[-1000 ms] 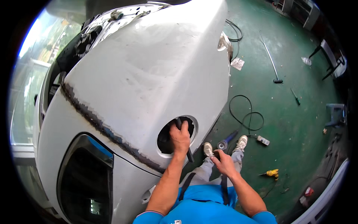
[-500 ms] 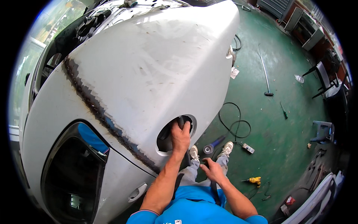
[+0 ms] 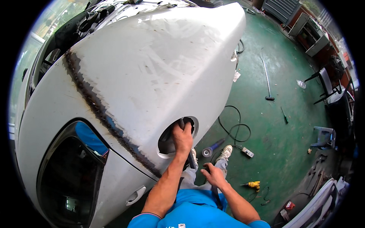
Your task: The person uses an angle grinder to remove paint and smooth the front bumper of a white car. They then use a hammer to tap and reshape the front fender and hood area, repeatedly checking the surface with their hand.
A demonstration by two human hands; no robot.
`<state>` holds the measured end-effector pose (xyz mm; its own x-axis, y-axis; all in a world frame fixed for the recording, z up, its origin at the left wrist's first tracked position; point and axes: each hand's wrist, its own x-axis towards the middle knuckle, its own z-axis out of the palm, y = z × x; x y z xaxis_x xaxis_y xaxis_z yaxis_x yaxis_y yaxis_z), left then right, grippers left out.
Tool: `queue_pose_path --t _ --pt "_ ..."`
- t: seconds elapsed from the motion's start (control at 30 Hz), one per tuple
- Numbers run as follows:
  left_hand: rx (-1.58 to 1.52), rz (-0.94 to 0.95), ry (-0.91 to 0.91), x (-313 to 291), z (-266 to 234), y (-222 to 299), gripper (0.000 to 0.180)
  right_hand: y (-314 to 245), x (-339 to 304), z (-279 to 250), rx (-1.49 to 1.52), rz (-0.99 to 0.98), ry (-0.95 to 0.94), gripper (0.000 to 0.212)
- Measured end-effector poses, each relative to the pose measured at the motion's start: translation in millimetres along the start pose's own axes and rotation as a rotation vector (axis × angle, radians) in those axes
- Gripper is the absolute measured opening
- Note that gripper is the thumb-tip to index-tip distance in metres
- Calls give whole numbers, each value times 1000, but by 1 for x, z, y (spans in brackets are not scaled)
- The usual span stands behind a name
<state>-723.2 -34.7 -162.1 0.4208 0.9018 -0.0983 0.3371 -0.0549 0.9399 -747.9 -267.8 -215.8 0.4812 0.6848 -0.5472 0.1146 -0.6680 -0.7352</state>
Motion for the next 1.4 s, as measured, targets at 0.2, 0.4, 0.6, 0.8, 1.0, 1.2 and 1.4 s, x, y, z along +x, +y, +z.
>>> queue_pose_path --t 0.2,0.4,0.6,0.8,1.0,1.2,1.4 --pt "123 27 -58 -2 -7 4 25 3 -2 3 -15 -3 -23 44" --pt "75 21 12 -10 2 1 27 -1 -1 4 -6 0 -43 44" --pt "144 13 -29 -5 -8 -1 26 -3 -1 6 -33 30 -68 41" --pt "173 148 47 -9 0 -12 24 -2 1 8 -38 0 -46 41" --pt "141 9 19 -8 -4 -4 25 2 1 10 -55 2 -53 41" --pt "203 2 -37 -3 -4 2 27 4 1 9 -53 12 -50 42" --pt "128 19 20 -2 -3 6 26 8 -1 11 -64 22 -73 44"
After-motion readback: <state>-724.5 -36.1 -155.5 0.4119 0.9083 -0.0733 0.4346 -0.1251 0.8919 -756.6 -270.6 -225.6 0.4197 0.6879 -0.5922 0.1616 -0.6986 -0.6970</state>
